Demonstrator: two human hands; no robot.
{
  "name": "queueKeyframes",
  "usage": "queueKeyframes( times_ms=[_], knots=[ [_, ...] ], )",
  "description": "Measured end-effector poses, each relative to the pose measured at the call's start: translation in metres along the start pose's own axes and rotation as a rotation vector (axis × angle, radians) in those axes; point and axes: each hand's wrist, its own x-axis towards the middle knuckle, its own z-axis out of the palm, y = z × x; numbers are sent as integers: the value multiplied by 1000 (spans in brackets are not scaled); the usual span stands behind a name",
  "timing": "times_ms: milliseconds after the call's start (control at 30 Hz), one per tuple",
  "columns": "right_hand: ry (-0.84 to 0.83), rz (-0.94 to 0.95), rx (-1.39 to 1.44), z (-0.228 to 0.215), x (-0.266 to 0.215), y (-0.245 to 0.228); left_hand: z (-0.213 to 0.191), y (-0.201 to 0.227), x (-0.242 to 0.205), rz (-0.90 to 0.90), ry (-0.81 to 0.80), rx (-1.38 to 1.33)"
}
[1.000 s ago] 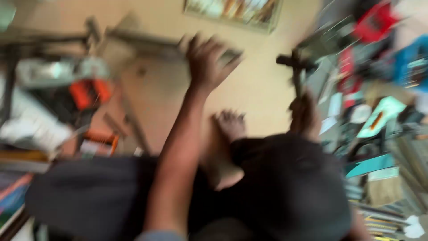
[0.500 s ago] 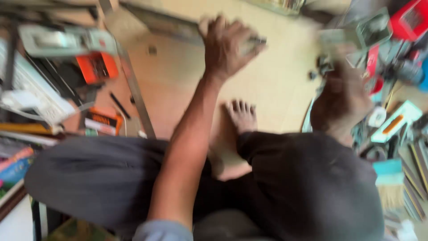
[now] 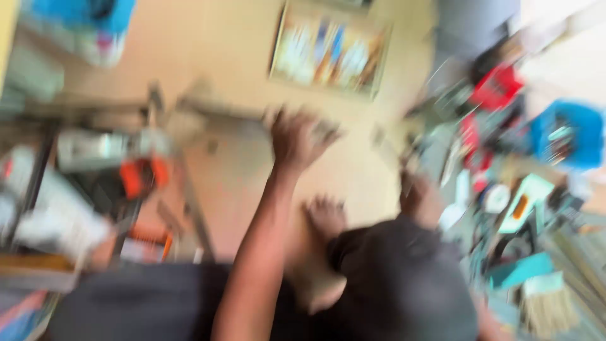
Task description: The recorder and an assistant are assembling and framing pictures using glass, backing boards, hammers, and a drill on a workshop floor.
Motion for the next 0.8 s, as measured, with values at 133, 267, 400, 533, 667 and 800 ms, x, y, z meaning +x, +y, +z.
queueKeyframes(
  times_ms=[133, 267, 400, 533, 667, 800],
  knots=[
    [94, -201, 294, 97, -44, 101, -24, 15, 23, -69, -123, -96],
    [-403, 144, 229, 46, -46, 58, -44, 19, 30, -110, -222, -100],
    [-60, -5, 245, -11, 18, 34, -40, 16, 22, -97, -204, -91],
    [66, -12, 223, -30, 114, 38, -33, 14, 18, -92, -185, -49],
    [96, -79, 179, -29, 172, 38, -42, 27, 26, -120, -199, -4],
    [-49, -34, 105, -16, 188, 41, -43, 39, 30, -133, -193, 86]
  ],
)
